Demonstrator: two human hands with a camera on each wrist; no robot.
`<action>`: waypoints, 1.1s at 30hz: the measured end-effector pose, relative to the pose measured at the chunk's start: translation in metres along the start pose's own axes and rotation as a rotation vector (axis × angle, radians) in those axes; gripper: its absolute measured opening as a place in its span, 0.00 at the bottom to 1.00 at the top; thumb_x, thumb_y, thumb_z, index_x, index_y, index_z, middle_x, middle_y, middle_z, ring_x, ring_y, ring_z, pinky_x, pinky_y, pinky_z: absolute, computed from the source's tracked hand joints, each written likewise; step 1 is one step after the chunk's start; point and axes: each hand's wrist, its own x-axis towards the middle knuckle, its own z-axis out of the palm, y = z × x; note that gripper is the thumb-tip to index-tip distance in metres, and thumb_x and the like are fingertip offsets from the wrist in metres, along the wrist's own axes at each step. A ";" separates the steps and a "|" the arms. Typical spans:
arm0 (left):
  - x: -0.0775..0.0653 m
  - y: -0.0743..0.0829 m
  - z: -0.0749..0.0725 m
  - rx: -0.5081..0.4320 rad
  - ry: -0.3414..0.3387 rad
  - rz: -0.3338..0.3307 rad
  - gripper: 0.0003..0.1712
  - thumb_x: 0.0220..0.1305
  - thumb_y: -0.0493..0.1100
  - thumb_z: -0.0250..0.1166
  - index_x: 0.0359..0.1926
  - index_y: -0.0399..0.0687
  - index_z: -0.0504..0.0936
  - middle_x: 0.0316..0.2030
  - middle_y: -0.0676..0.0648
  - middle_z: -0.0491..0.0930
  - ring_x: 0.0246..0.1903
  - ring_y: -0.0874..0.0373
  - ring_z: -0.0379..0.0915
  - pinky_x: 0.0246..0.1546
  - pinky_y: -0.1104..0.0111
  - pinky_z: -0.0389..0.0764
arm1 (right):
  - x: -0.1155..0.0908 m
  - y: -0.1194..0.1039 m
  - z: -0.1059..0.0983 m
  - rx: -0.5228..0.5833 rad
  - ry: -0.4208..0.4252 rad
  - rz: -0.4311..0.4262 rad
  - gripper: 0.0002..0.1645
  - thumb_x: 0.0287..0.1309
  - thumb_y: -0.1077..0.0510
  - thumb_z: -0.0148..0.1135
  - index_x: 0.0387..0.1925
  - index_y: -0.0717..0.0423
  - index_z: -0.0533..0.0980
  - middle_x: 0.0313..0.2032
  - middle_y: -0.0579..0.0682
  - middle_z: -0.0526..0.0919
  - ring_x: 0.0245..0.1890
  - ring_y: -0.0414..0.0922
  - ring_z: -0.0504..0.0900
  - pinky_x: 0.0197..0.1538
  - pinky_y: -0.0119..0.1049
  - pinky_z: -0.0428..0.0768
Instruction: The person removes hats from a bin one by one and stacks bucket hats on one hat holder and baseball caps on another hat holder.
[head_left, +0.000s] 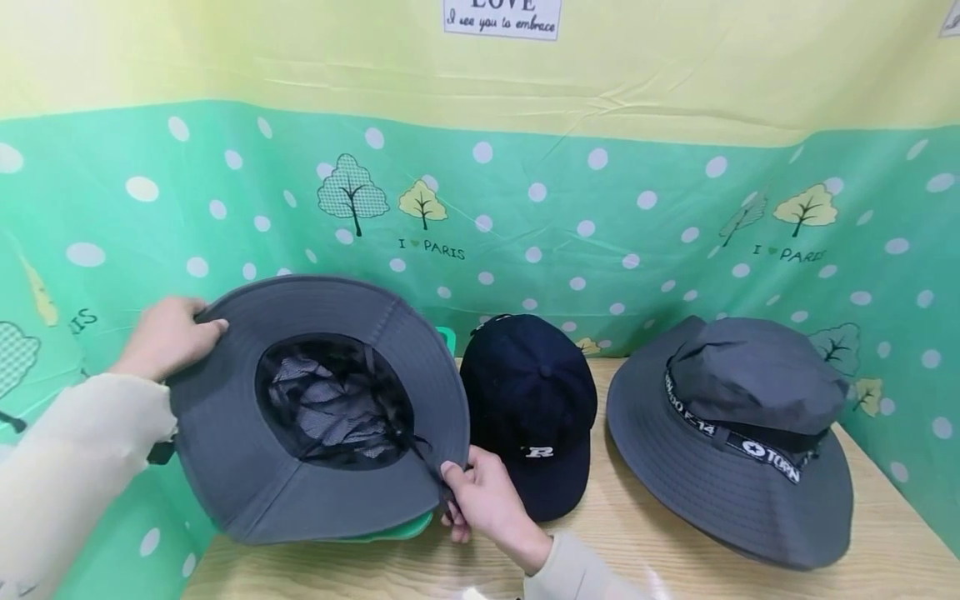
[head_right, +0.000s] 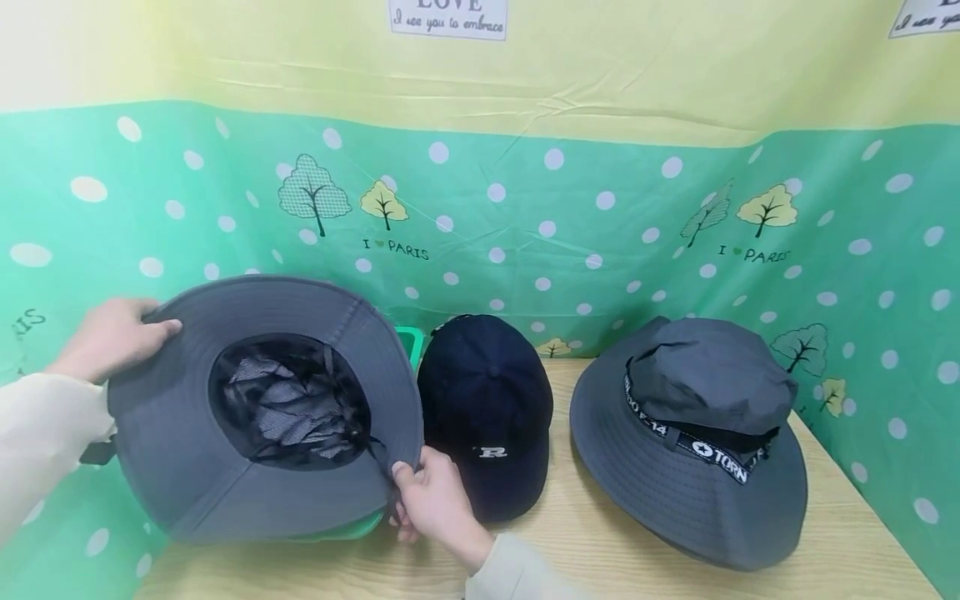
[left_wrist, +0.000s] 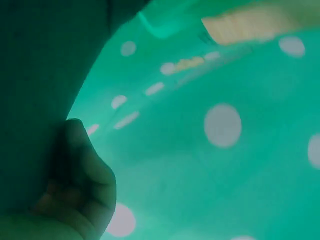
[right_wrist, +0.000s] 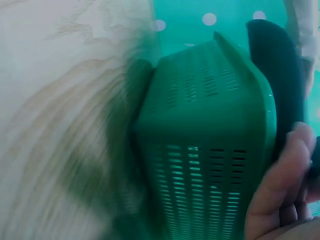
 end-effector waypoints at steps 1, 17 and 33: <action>0.000 0.001 0.000 -0.025 -0.018 0.000 0.22 0.71 0.51 0.49 0.35 0.34 0.74 0.26 0.41 0.75 0.24 0.49 0.70 0.23 0.62 0.70 | 0.000 -0.002 0.000 -0.035 0.007 -0.012 0.12 0.68 0.57 0.52 0.37 0.64 0.72 0.09 0.54 0.75 0.04 0.43 0.72 0.09 0.41 0.74; -0.041 0.076 -0.018 -0.260 0.210 0.043 0.13 0.68 0.44 0.52 0.46 0.46 0.80 0.33 0.50 0.78 0.31 0.58 0.70 0.27 0.69 0.72 | 0.017 -0.038 0.007 0.143 -0.022 -0.181 0.20 0.70 0.52 0.51 0.29 0.66 0.66 0.20 0.65 0.82 0.10 0.45 0.79 0.15 0.44 0.79; -0.079 0.078 0.040 -0.337 0.427 -0.038 0.12 0.61 0.39 0.60 0.43 0.40 0.86 0.28 0.46 0.66 0.28 0.56 0.58 0.24 0.67 0.61 | 0.026 -0.025 0.014 0.129 0.012 -0.183 0.21 0.72 0.53 0.48 0.23 0.61 0.63 0.36 0.64 0.85 0.20 0.62 0.82 0.24 0.48 0.82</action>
